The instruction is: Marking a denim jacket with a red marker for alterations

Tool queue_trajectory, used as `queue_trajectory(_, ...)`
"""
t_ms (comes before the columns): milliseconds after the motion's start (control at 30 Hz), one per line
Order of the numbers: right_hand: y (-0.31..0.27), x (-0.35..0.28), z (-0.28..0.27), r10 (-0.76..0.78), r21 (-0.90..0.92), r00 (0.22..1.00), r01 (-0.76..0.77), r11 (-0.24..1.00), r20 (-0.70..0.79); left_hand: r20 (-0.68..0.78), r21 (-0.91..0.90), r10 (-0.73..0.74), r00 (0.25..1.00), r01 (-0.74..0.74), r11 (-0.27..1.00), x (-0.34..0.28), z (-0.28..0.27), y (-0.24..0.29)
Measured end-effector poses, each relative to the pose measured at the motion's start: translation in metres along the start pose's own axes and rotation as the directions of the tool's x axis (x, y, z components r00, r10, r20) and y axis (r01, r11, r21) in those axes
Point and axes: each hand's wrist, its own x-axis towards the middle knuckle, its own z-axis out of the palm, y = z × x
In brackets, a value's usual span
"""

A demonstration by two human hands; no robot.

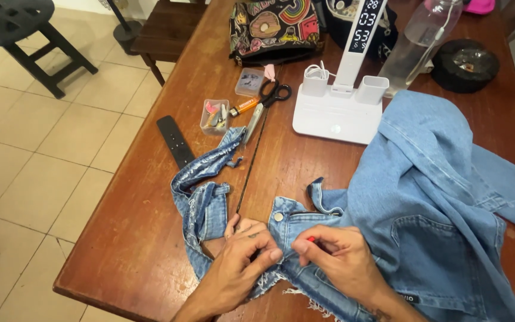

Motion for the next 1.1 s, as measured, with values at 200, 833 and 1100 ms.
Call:
queue_trajectory(200, -0.007, -0.001, 0.000, -0.024, 0.001, 1.000, 0.024, 1.000, 0.011, 0.003, -0.004, -0.016, 1.000, 0.016, 1.000, -0.002, 0.000, 0.003)
queue_trajectory(833, -0.021, 0.003, 0.002, -0.185, -0.029, 0.982, 0.187, 0.982, 0.040, -0.001, 0.019, 0.014, 1.000, -0.014, 1.000, -0.001, 0.000, -0.003)
queue_trajectory(1100, -0.015, 0.002, 0.003, -0.043, 0.056, 0.997, 0.039, 0.998, 0.068, 0.024, -0.073, -0.035, 0.999, 0.037, 0.997, -0.003, 0.000, 0.000)
